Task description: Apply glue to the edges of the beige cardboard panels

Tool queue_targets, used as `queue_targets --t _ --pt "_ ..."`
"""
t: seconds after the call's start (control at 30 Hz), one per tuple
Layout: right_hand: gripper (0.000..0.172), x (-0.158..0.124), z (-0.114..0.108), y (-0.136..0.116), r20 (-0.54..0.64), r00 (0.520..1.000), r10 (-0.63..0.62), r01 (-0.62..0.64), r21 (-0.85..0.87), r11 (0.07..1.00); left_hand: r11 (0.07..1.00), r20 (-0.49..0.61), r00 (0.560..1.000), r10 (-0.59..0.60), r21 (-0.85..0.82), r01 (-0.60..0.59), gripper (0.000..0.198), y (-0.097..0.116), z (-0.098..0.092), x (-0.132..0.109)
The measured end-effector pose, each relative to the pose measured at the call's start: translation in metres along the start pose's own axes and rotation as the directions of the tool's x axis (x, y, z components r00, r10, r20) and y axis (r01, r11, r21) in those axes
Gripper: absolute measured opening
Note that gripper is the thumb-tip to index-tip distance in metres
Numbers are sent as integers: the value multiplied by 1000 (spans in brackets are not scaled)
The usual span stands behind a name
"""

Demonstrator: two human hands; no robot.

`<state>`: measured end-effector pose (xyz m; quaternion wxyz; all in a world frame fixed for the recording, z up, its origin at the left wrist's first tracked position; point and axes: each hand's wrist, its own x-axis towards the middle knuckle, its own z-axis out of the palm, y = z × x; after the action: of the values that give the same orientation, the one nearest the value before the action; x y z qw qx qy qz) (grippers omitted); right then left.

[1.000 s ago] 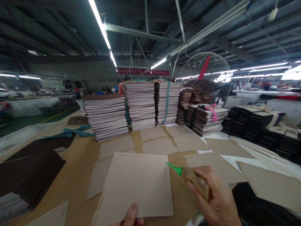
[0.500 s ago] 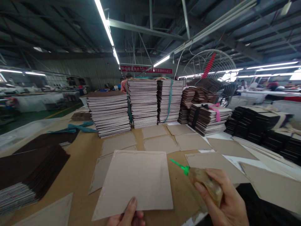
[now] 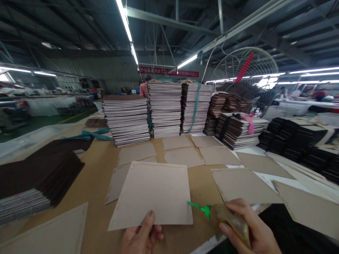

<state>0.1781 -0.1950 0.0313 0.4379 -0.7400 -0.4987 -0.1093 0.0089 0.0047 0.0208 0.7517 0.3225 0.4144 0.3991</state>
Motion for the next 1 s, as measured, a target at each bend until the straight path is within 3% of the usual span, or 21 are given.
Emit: queue_targets --t 0.07,0.2,0.4,0.53,0.67,1.0 --pt "25 -1 -4 -2 31 1000 -1 1 2 1000 1000 12 1000 4 9 -4 45 1 0 -1" --pt "23 0 -6 -4 -67 997 32 -33 -12 999 1000 39 999 16 25 -17 45 3 0 -3" --pt "21 1 -11 -11 87 996 -26 25 9 1000 999 64 998 16 41 -18 43 5 1 -5" --pt "21 1 -14 -15 6 999 -51 51 -47 998 998 75 997 36 50 -39 47 4 0 -4" --pt "19 2 -15 -16 104 984 -147 154 -70 986 998 61 997 46 40 -48 49 3 0 -5" --pt "25 -5 -13 -14 129 978 -164 177 -95 980 998 65 996 62 21 -63 44 0 -3 -1"
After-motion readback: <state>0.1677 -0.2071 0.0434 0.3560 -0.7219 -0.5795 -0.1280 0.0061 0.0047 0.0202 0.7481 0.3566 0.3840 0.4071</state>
